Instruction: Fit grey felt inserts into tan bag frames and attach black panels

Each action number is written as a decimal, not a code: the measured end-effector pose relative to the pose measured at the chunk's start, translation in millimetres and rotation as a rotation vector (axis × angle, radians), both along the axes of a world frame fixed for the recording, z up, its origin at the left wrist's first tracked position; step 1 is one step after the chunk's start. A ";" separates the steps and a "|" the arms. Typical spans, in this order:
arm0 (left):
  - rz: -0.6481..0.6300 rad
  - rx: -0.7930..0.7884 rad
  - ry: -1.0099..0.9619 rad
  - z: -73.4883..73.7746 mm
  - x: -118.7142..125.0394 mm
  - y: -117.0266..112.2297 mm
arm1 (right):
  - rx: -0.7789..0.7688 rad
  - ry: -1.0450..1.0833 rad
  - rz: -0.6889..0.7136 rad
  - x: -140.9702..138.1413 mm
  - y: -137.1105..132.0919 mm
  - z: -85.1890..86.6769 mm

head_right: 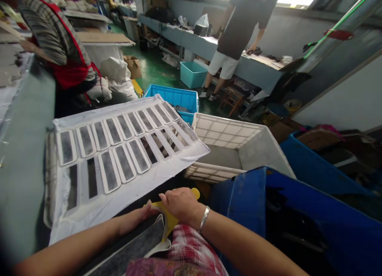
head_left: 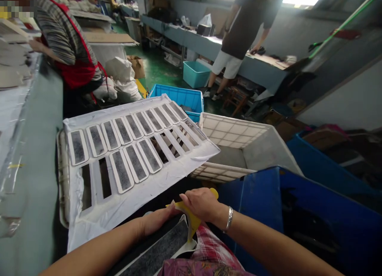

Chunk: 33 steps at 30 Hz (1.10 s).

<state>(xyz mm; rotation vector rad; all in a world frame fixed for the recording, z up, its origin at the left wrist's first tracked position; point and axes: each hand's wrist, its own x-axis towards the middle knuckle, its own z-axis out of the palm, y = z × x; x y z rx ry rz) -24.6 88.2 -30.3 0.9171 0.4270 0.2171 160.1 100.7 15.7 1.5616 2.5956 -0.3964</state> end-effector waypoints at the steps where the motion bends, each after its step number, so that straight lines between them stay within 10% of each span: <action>1: -0.009 -0.086 -0.040 -2.1 0.2 -1.2 | 0.003 0.005 0.040 0.1 3.0 0.0; 6: -0.024 -0.457 -0.157 -6.9 -0.9 -4.0 | -0.008 0.010 0.222 -3.0 19.2 1.6; 13: 0.047 -0.526 -0.026 -13.6 -4.2 -8.0 | -0.019 0.010 0.295 -6.5 25.9 -3.6; 22: 0.176 -0.172 0.227 -15.1 -6.1 -9.1 | -0.016 0.043 0.328 -4.3 17.0 -7.3; 33: -0.003 0.339 0.359 -2.7 -9.3 -0.6 | -0.016 0.010 0.201 -3.5 -4.0 -3.5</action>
